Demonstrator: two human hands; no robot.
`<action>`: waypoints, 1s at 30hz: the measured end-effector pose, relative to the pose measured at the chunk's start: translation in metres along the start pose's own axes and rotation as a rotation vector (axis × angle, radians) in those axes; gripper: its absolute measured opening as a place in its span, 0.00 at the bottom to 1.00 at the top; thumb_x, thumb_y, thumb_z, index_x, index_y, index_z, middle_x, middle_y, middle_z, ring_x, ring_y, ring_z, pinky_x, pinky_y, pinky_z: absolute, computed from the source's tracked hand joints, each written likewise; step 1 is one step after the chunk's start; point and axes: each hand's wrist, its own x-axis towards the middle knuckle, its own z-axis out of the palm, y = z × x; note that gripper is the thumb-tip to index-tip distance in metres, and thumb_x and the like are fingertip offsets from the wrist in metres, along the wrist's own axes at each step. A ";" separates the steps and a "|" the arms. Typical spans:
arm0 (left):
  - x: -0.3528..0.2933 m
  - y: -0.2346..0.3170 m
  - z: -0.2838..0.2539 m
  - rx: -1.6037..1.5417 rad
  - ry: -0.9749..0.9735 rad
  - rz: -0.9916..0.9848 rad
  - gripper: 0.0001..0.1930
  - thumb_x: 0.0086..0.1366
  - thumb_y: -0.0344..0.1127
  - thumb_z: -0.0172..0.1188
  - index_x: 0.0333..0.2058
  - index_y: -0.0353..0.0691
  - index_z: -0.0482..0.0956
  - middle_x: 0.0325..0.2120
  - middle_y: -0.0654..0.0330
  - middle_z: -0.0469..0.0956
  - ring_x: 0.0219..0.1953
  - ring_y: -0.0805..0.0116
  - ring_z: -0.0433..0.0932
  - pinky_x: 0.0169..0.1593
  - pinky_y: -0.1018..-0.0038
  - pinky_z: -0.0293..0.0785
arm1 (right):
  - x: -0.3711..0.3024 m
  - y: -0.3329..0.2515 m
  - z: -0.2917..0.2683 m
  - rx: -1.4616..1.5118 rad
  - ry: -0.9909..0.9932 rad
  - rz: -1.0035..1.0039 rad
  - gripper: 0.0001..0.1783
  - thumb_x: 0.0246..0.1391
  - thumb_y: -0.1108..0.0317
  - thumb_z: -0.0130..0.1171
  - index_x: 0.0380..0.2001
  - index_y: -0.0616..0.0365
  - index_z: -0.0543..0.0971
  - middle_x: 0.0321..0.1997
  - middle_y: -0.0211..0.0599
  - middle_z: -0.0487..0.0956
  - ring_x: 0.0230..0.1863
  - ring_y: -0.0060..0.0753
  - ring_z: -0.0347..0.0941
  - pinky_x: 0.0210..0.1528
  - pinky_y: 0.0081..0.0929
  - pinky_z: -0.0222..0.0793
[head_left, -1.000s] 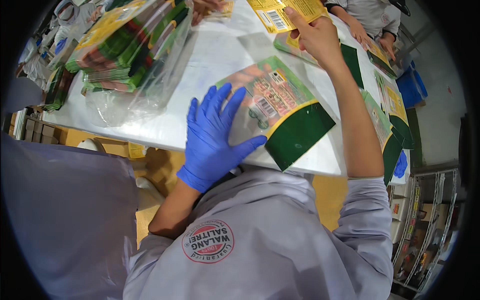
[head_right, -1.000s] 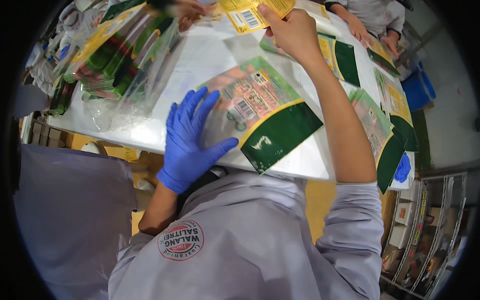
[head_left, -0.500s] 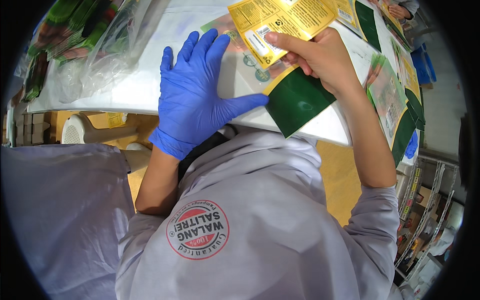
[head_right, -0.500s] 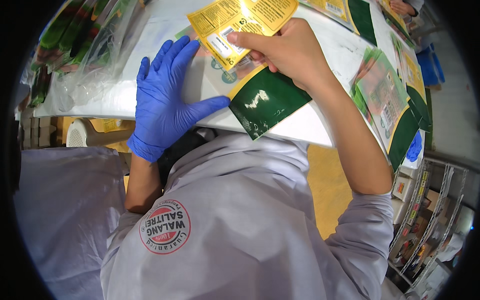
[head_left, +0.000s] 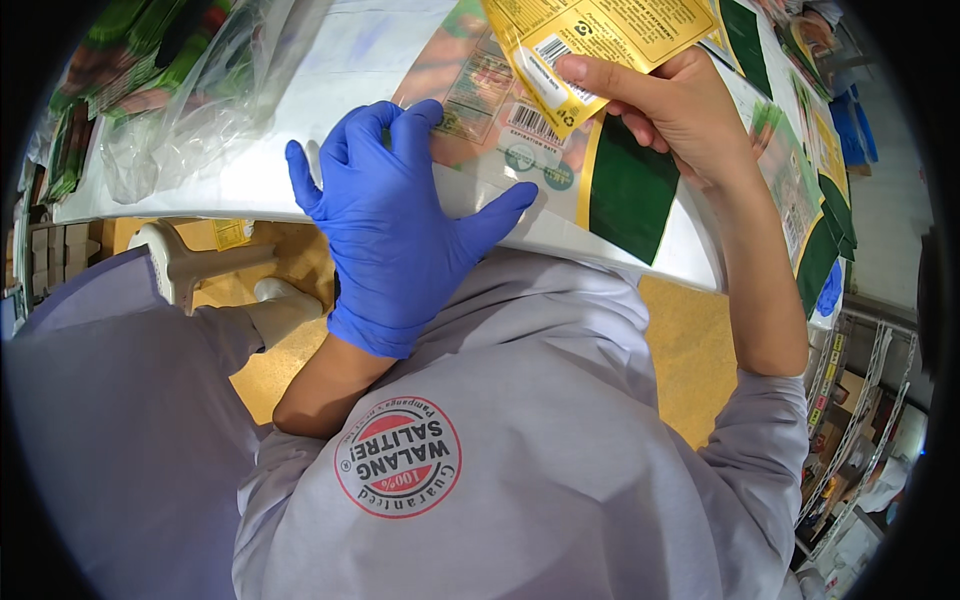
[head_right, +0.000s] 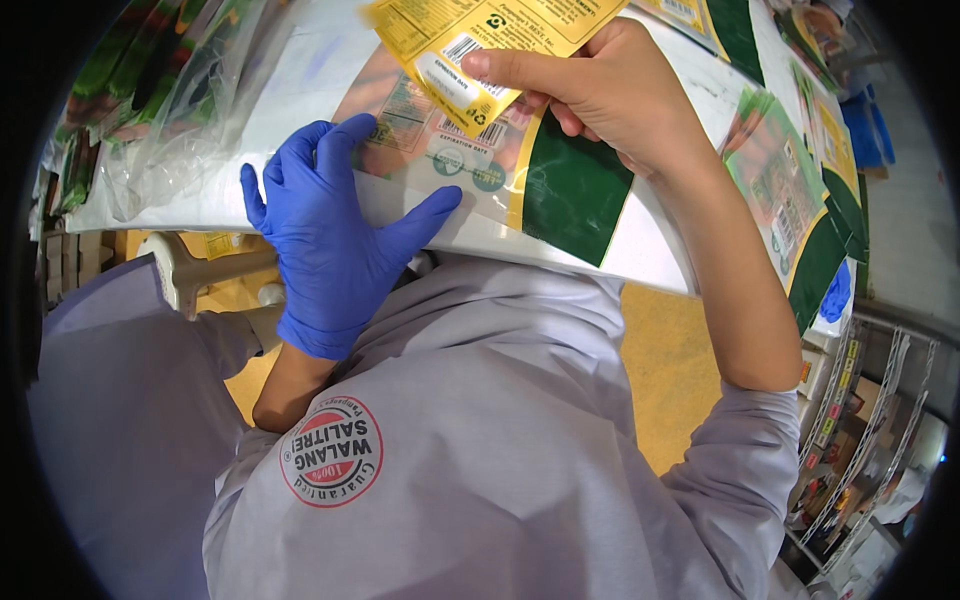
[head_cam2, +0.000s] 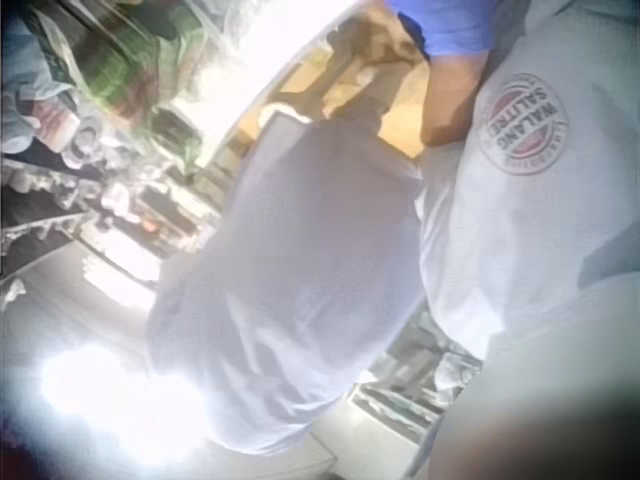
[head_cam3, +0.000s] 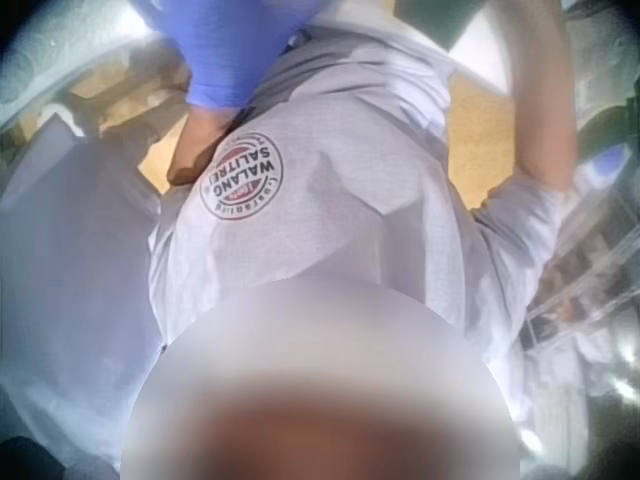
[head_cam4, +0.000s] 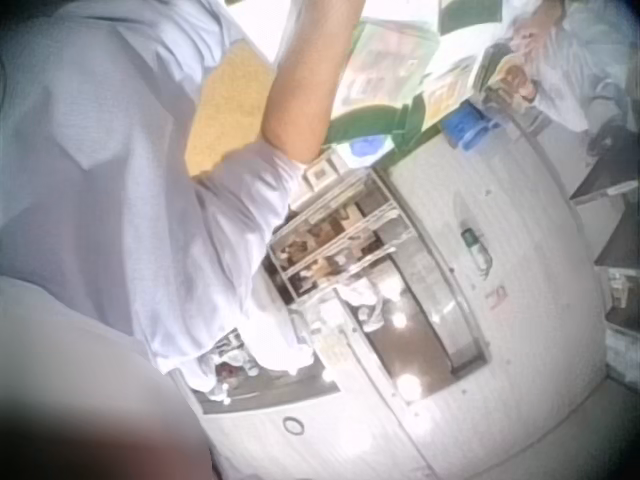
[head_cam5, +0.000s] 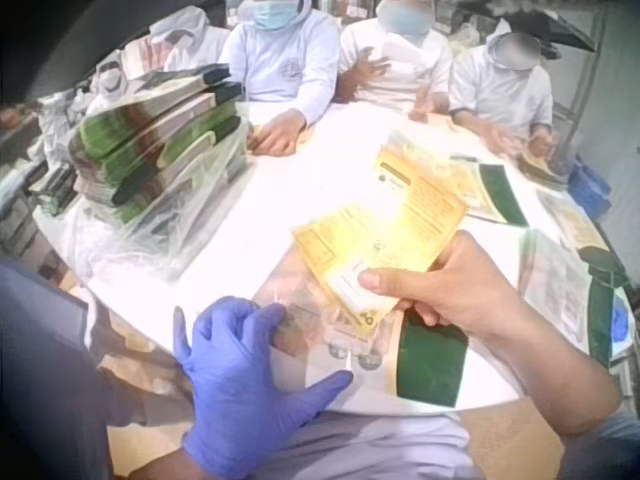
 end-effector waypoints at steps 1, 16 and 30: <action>0.000 -0.001 0.001 -0.024 0.001 0.002 0.47 0.43 0.63 0.78 0.58 0.44 0.73 0.47 0.57 0.75 0.52 0.55 0.74 0.63 0.42 0.53 | 0.000 0.000 -0.001 -0.050 -0.050 -0.013 0.19 0.49 0.55 0.78 0.29 0.60 0.84 0.20 0.25 0.80 0.12 0.09 0.62 0.14 0.11 0.52; 0.000 0.000 0.003 -0.023 0.012 -0.015 0.68 0.42 0.64 0.78 0.71 0.28 0.51 0.45 0.57 0.76 0.48 0.59 0.74 0.58 0.52 0.57 | 0.010 0.001 0.003 -0.098 -0.330 -0.042 0.27 0.51 0.66 0.77 0.52 0.64 0.81 0.48 0.35 0.85 0.48 0.24 0.79 0.52 0.25 0.74; 0.001 0.001 0.002 -0.006 -0.005 -0.018 0.68 0.42 0.66 0.78 0.72 0.29 0.53 0.43 0.57 0.76 0.46 0.60 0.75 0.56 0.54 0.59 | 0.012 0.005 0.003 -0.131 -0.339 -0.069 0.24 0.50 0.67 0.77 0.48 0.66 0.83 0.44 0.37 0.86 0.42 0.23 0.80 0.46 0.23 0.77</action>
